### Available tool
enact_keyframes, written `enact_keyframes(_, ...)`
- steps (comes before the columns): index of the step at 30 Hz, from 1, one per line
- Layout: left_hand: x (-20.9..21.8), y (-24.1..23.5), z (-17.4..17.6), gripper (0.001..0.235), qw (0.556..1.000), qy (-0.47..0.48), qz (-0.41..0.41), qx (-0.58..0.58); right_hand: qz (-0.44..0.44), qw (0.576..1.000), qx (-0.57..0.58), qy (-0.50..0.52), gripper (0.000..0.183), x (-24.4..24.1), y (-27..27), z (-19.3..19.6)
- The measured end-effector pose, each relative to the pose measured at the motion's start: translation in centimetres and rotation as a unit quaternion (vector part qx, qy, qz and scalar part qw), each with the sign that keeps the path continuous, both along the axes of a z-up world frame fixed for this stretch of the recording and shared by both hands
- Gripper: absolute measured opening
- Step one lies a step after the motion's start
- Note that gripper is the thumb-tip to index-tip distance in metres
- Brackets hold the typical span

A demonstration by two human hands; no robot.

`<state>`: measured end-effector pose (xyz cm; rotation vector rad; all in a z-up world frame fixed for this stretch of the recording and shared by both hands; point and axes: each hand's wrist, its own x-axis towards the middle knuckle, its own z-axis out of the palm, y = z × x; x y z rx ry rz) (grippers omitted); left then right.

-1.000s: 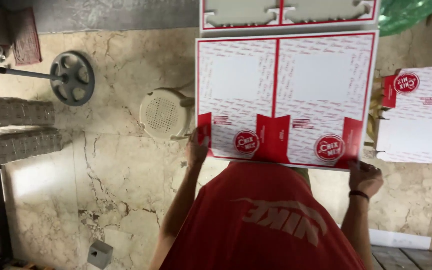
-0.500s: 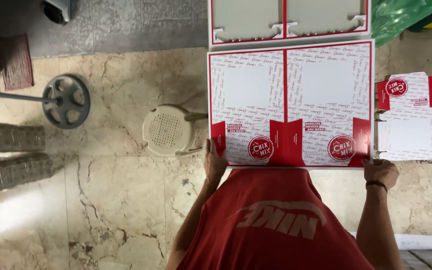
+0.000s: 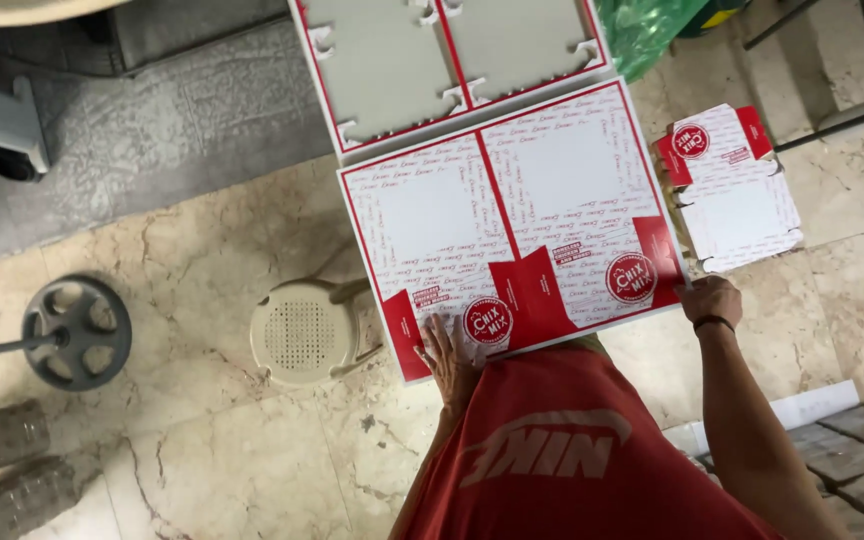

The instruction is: Manually tearing off the perforated waste edges from printed cardboard pizza box sheets to prepare them for folding.

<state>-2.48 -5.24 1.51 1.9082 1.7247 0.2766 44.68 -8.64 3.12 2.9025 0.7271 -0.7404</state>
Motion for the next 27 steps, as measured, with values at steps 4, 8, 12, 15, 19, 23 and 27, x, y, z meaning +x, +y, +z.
enact_keyframes(4, -0.5, -0.4, -0.1, 0.080, 1.000, 0.027, 0.006, 0.014, 0.014, 0.999, -0.032, 0.037, 0.048, 0.4, -0.4, 0.3)
enact_keyframes(8, -2.7, 0.8, 4.0, 0.079, 0.986, 0.044, 0.142, -0.078, 0.032, 0.992, -0.050, 0.113, 0.080, 0.5, 0.9, 2.4)
enact_keyframes(12, -7.0, 2.0, 4.6, 0.085, 0.956, -0.061, 0.255, -0.133, -0.145, 0.931, 0.083, 0.324, 0.065, -0.6, 2.0, 8.4)
enact_keyframes(15, -10.0, 2.5, 1.3, 0.056, 0.948, -0.082, 0.259, -0.166, -0.141, 0.893, 0.086, 0.420, 0.072, -0.4, 2.8, 10.4)
enact_keyframes(19, -8.3, 4.6, 4.3, 0.045, 0.940, -0.011, 0.252, -0.231, -0.186, 0.824, 0.083, 0.529, 0.074, 0.5, 3.6, 11.5)
enact_keyframes(23, -6.8, 6.2, 4.9, 0.053, 0.904, 0.083, 0.282, -0.311, -0.204, 0.806, 0.128, 0.540, 0.071, 1.5, 3.2, 6.8)
enact_keyframes(27, -6.7, 7.0, 4.8, 0.063, 0.891, 0.086, 0.295, -0.335, -0.173, 0.804, 0.169, 0.544, 0.057, 1.3, 2.6, 7.7)
